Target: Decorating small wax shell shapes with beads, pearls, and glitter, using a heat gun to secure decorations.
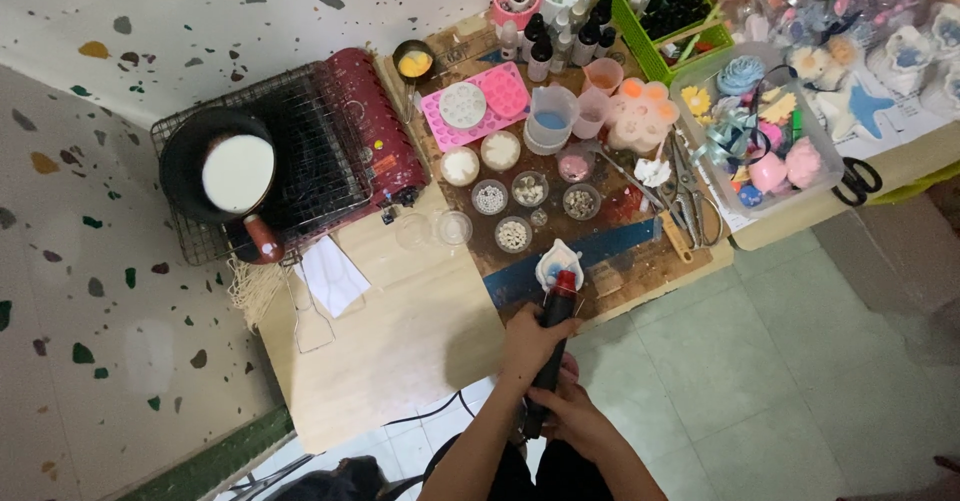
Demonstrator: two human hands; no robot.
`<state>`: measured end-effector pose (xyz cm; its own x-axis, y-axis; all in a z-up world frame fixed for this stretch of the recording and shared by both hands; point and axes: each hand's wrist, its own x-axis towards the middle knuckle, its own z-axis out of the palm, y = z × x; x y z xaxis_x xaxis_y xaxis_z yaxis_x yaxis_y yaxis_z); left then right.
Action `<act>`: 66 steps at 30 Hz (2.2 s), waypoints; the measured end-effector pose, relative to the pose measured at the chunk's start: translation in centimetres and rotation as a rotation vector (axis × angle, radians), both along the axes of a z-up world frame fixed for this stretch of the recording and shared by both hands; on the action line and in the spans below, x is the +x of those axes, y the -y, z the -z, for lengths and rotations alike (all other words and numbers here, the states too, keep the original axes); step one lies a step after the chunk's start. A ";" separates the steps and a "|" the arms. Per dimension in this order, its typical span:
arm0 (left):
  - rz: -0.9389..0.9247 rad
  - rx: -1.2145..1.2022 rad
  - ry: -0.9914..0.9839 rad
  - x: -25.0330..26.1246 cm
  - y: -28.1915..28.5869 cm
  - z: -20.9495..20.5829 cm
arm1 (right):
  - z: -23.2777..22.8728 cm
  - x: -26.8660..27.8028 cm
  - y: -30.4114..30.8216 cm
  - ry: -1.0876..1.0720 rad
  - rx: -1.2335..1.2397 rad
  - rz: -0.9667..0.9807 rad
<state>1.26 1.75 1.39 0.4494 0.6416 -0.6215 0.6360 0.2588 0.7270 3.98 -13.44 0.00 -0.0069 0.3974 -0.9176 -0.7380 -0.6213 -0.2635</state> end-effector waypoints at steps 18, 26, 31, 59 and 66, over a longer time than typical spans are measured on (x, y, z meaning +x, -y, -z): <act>0.025 -0.028 0.014 -0.2 -0.3 -1.1 | -0.6 0.0 -0.3 0.028 0.038 -0.015; -0.002 -0.029 0.032 0.1 -0.4 -0.6 | 0.1 0.2 -0.3 0.019 0.065 0.016; 0.012 -0.036 0.031 -0.2 -0.2 -0.5 | 0.3 -0.1 0.0 0.015 0.055 0.023; 0.012 0.028 -0.059 0.1 -0.2 1.6 | -0.4 0.5 -0.7 0.006 0.116 0.041; 0.007 0.018 -0.034 0.0 -0.4 1.3 | -0.7 0.6 -0.7 0.062 0.109 -0.017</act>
